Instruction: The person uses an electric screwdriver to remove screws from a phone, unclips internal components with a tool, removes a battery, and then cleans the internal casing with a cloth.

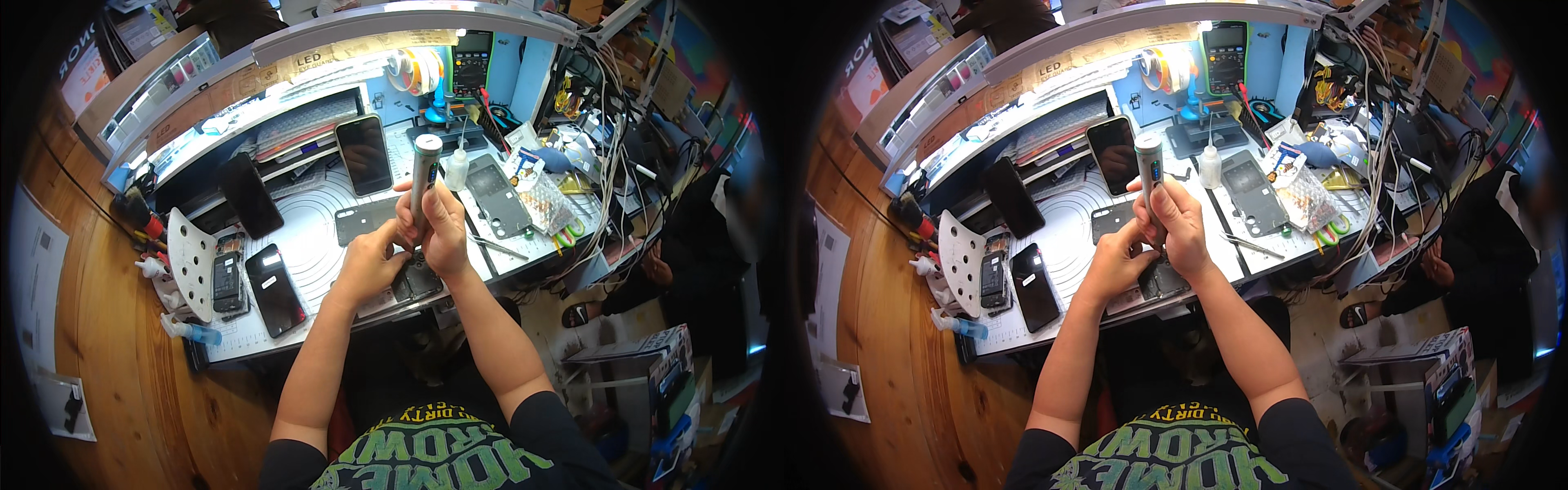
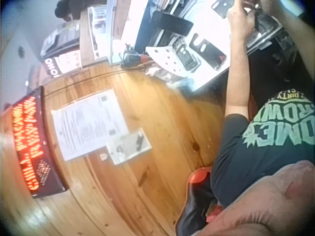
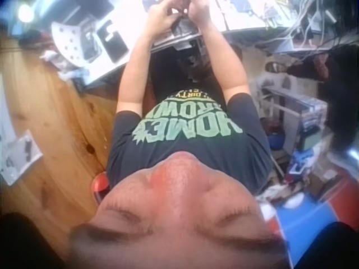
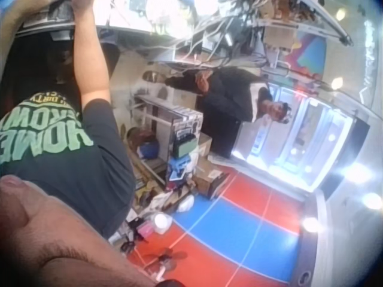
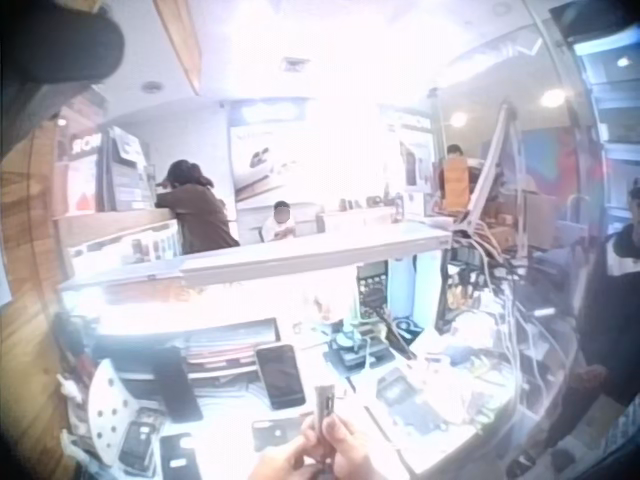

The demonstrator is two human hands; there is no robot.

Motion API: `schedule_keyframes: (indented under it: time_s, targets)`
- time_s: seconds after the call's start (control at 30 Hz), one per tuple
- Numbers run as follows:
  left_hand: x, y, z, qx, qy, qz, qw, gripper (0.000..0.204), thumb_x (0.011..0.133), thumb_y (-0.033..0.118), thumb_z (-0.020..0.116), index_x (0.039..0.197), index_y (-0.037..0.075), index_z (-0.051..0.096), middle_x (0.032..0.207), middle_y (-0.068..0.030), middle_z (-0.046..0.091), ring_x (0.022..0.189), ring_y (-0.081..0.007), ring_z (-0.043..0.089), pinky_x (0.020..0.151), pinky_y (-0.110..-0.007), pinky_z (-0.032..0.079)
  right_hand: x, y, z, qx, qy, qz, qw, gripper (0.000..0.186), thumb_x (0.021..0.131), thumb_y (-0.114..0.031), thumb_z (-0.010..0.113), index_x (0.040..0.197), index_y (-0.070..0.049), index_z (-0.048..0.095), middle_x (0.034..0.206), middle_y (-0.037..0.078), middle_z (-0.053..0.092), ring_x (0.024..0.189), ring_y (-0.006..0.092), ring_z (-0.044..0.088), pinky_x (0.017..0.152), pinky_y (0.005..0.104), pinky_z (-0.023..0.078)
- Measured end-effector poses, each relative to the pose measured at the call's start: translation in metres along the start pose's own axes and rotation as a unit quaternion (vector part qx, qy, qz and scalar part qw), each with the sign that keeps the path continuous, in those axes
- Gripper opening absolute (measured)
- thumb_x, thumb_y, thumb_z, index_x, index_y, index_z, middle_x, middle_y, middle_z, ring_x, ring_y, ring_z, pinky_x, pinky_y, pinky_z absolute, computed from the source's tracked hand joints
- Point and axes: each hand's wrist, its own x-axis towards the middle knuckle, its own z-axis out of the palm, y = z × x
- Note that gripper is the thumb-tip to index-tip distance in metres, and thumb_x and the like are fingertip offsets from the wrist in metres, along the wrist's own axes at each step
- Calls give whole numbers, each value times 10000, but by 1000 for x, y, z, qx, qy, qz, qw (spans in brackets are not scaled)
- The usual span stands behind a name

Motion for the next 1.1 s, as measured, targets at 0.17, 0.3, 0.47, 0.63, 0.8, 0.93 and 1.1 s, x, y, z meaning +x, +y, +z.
schedule_keyframes:
  time_s: [0.17,0.3,0.47,0.63,0.8,0.93,1.1]
  targets:
    - [-1,-2,-1,24,-4,7,1000,354,770,17,762,1096,84,641,863,-69,747,651,-266,665,627,-381,521,-1,-3,2,-14,2,4,1000,586,1078,-480,494,1277,71,520,789,60,546,633,110,496,569,251,405]
    - [0,1,-1,32,-6,21,999,404,775,14,756,1154,104,650,863,-68,745,662,-268,670,634,-386,526,-2,-9,3,-29,31,-35,998,560,1083,-475,490,1279,47,539,801,47,556,651,94,500,573,233,393]
    - [3,-8,7,53,22,100,993,461,776,6,763,1218,81,657,784,-55,701,594,-180,586,594,-325,485,-5,-16,-10,-41,43,-42,997,504,1090,-444,502,1269,21,580,801,15,563,659,62,499,575,203,381]
    - [7,5,8,114,8,87,990,484,785,31,748,1243,94,605,811,-71,722,683,-280,671,647,-396,526,-6,-15,-15,-23,41,-35,998,506,1090,-441,504,1269,27,576,803,15,563,658,64,498,574,204,381]
    - [10,14,18,216,2,30,976,455,790,23,701,1216,69,547,824,-105,732,774,-363,704,695,-459,544,-5,-10,-18,-25,39,-30,998,518,1093,-440,491,1266,44,561,802,26,558,649,74,485,574,222,375]
    - [11,20,23,195,10,2,981,578,798,-13,657,1343,49,476,858,-136,713,809,-382,704,726,-470,550,-6,-9,-17,-2,48,-42,998,472,1099,-406,499,1248,33,588,800,7,559,647,54,479,569,201,357]
    - [4,3,27,109,30,31,993,802,831,-40,622,1553,49,283,888,-140,653,835,-348,686,761,-457,537,-6,-8,-14,-7,39,-42,998,445,1100,-392,503,1239,18,608,786,-4,549,645,49,460,569,197,353]
